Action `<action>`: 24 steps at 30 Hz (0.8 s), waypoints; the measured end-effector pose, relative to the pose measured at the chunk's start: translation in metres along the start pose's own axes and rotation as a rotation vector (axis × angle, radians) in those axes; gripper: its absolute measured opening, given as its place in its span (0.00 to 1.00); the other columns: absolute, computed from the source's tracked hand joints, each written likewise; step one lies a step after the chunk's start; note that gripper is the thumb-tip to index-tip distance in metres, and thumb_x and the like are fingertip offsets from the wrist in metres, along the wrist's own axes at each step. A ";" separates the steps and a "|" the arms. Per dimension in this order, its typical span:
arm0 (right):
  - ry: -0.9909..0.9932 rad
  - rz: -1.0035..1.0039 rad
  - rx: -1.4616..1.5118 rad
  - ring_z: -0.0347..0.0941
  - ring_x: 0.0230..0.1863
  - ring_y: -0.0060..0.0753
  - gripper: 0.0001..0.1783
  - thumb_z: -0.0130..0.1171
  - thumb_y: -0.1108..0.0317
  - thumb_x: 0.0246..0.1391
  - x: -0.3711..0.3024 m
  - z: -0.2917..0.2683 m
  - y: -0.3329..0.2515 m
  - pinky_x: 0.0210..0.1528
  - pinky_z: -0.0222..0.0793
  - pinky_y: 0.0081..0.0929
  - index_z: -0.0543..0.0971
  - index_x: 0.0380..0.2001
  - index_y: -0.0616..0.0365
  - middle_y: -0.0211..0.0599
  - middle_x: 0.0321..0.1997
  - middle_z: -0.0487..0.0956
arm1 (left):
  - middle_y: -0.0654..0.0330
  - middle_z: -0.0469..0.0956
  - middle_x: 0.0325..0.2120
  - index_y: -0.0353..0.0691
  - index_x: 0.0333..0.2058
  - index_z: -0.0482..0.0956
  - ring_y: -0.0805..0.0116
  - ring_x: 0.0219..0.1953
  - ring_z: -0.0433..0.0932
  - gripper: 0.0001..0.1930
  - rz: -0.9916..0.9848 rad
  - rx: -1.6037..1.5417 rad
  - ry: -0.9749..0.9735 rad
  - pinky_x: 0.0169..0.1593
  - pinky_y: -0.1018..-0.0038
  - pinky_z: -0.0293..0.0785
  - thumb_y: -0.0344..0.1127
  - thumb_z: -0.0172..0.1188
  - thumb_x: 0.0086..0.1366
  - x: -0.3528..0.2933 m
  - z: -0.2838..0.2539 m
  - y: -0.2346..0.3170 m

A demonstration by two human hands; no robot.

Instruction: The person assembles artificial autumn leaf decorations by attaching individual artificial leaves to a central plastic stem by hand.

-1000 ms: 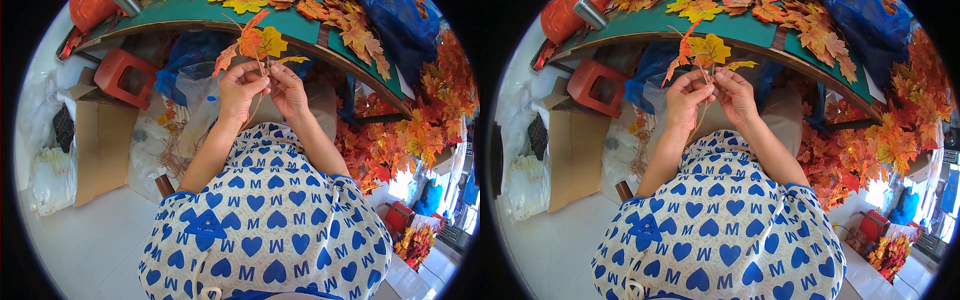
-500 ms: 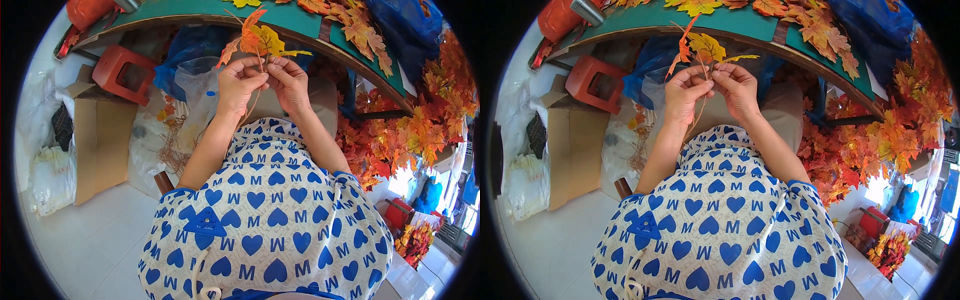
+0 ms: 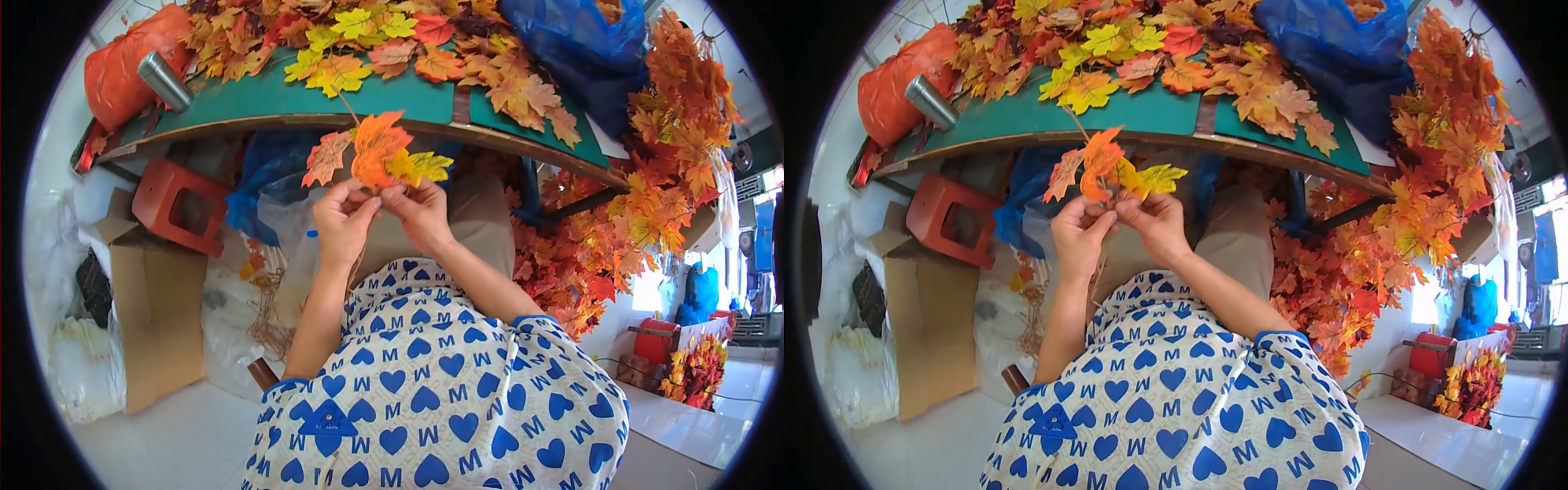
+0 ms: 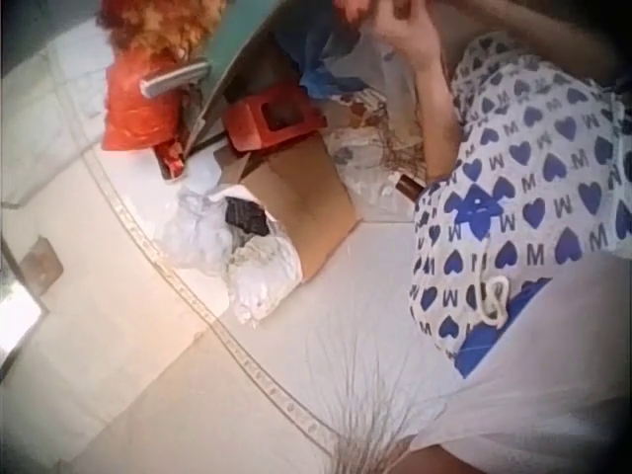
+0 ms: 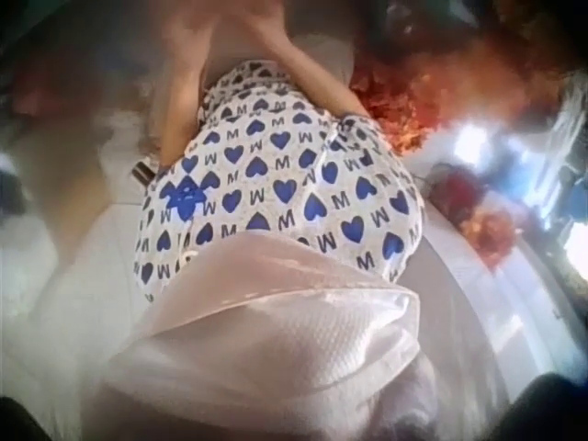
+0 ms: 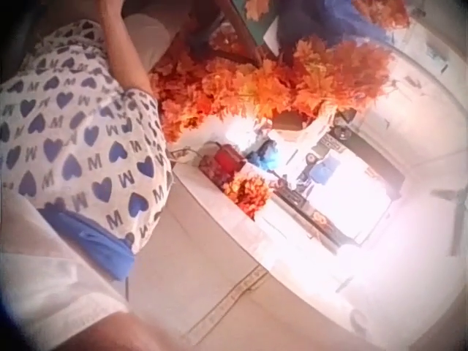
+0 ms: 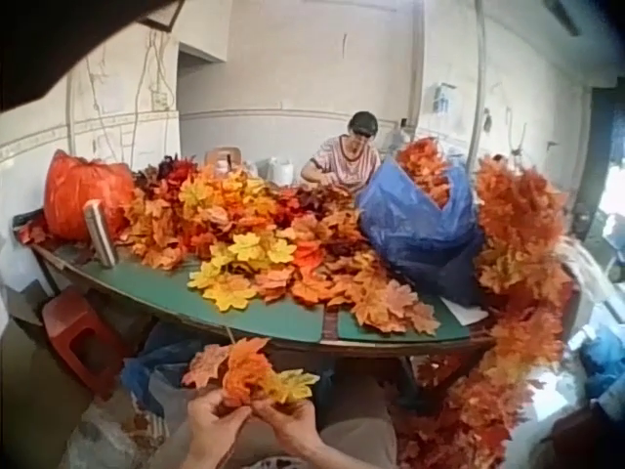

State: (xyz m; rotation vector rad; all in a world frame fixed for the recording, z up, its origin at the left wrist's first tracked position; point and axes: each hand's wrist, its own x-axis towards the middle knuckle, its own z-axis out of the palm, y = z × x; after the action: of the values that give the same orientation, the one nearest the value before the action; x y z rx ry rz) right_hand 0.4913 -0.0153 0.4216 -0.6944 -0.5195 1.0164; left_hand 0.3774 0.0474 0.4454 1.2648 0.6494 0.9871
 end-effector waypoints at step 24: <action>-0.241 0.001 -0.830 0.74 0.30 0.18 0.07 0.61 0.76 0.46 0.033 -0.012 -0.044 0.32 0.71 0.20 0.78 0.32 0.65 0.31 0.28 0.79 | 0.58 0.77 0.28 0.32 0.36 0.78 0.74 0.25 0.77 0.09 0.054 -0.113 0.094 0.29 0.80 0.75 0.20 0.60 0.54 -0.001 0.015 -0.030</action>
State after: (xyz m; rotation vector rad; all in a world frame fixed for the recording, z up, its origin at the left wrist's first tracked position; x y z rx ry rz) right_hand 0.5394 -0.0041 0.4480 -1.3067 -1.1800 0.8714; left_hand 0.3973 0.0393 0.4193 1.1470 0.6255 1.1177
